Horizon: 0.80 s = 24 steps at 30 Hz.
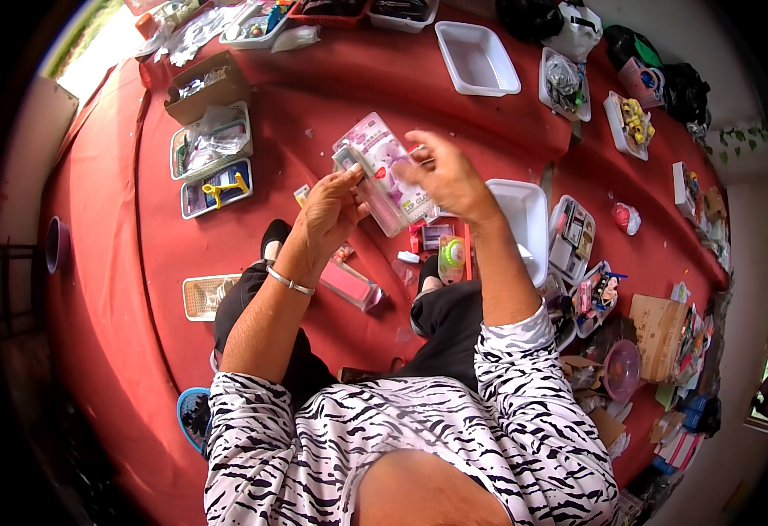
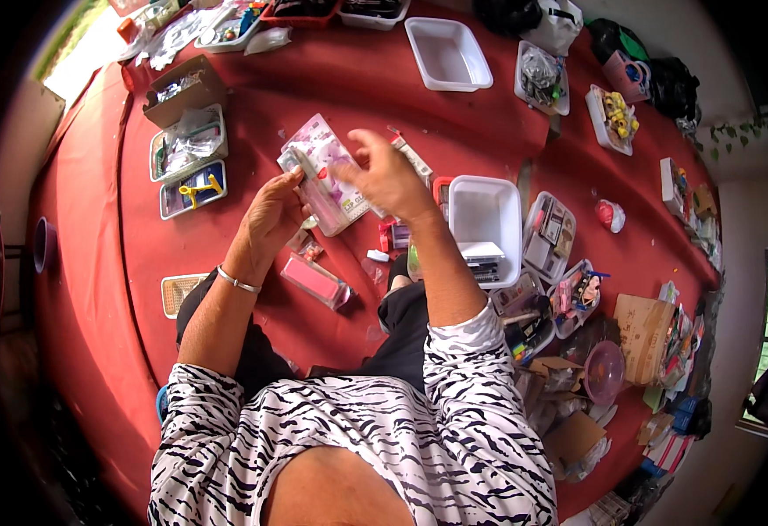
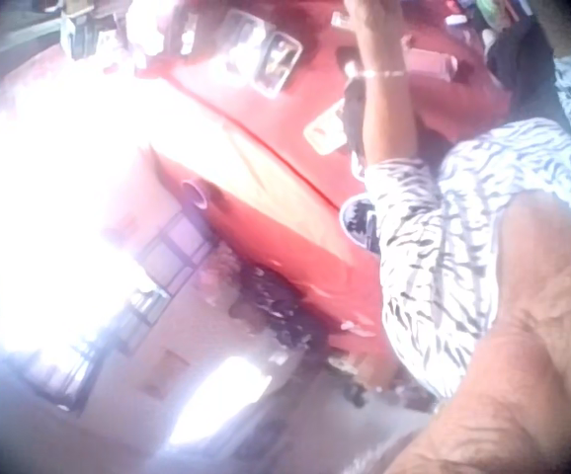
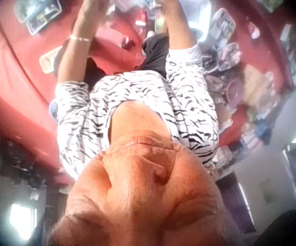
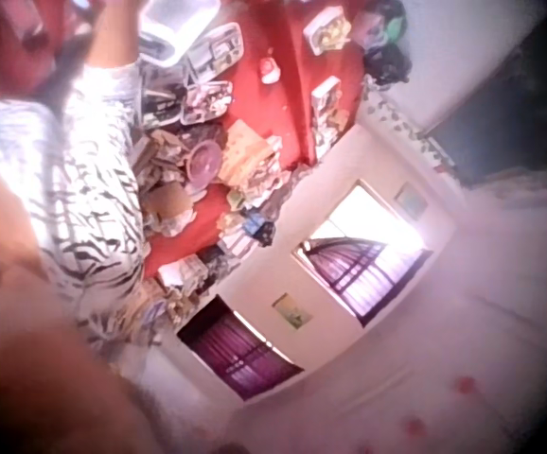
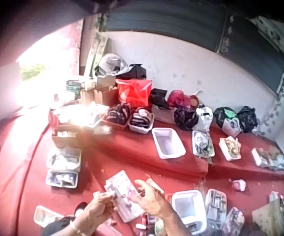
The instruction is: The person sits on a red floor and sorts various small packaged items, such as stationery and accessories, into a white plastic container. They pick up items, inspect them, and place them into the container or set them aside.
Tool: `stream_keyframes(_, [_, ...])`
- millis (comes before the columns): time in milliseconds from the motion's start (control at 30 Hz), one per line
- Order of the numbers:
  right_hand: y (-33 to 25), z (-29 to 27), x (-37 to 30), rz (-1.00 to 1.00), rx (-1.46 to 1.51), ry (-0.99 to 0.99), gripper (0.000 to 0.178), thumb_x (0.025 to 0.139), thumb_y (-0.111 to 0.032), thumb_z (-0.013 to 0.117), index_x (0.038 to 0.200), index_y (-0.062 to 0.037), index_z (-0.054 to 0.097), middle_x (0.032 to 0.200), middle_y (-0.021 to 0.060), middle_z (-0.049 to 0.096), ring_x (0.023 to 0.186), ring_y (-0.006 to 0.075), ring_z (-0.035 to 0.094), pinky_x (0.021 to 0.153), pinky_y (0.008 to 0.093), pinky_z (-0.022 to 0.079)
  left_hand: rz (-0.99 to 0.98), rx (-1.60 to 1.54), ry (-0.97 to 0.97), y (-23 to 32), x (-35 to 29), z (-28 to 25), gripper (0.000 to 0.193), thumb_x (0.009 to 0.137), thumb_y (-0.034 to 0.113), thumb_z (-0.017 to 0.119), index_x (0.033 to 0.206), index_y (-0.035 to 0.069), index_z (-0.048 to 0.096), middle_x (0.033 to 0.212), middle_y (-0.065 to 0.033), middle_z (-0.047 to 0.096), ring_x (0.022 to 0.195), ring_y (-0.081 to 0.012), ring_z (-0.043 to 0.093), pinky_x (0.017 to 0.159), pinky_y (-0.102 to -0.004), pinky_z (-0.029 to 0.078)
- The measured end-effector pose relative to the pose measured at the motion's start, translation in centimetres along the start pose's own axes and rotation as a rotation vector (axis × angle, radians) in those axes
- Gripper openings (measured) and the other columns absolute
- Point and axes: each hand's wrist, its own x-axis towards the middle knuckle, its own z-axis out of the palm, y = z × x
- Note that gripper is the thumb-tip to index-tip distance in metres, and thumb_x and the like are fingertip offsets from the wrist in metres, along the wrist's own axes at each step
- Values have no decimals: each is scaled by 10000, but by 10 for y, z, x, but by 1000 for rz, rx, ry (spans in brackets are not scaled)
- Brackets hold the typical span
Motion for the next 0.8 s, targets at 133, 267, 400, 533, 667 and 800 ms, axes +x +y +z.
stream_keyframes(133, [6, -7, -3, 80, -55, -152, 465, 719, -379, 636, 947, 22, 577, 815, 183, 626, 798, 311, 610, 715, 367, 468, -112, 212, -12, -5, -6, 15, 245, 863, 180, 556, 1007, -17, 540, 910, -90, 619, 828, -165, 613, 776, -318, 500])
stream_keyframes(267, [30, -28, 20, 76, -292, 611, 376, 747, -355, 609, 860, 4, 607, 765, 140, 634, 684, 261, 612, 646, 327, 474, -229, 225, -90, -13, -14, 22, 301, 857, 189, 565, 1030, -50, 510, 943, -122, 609, 850, -187, 609, 795, -324, 488])
stream_keyframes(400, [15, -36, 9, 33, 290, 446, 332, 812, -301, 576, 652, -9, 585, 542, 51, 547, 490, 117, 535, 491, 264, 436, -287, 366, -110, -3, -14, 28, 337, 844, 200, 581, 1043, -60, 505, 956, -131, 606, 860, -196, 606, 793, -319, 477])
stream_keyframes(533, [18, -5, 12, -291, -103, 391, 347, 748, -305, 653, 658, 24, 590, 500, 70, 519, 500, 139, 531, 521, 295, 442, -220, 534, -29, -8, -18, 29, 346, 837, 187, 579, 1062, -64, 501, 949, -136, 608, 860, -198, 602, 767, -311, 472])
stream_keyframes(667, [11, -17, 3, 39, -190, -120, 275, 752, -251, 646, 686, 16, 628, 559, 30, 539, 555, 101, 493, 532, 271, 401, -252, 573, -64, -8, -19, 25, 414, 817, 203, 602, 1132, -38, 483, 987, -117, 602, 905, -202, 588, 806, -349, 477])
stream_keyframes(800, [13, -17, 7, 12, -93, 258, 276, 795, -218, 589, 646, 15, 589, 560, 43, 544, 535, 95, 503, 509, 256, 417, -205, 580, -53, -10, -15, 23, 414, 833, 215, 587, 1141, -39, 476, 994, -118, 601, 899, -211, 594, 816, -355, 477])
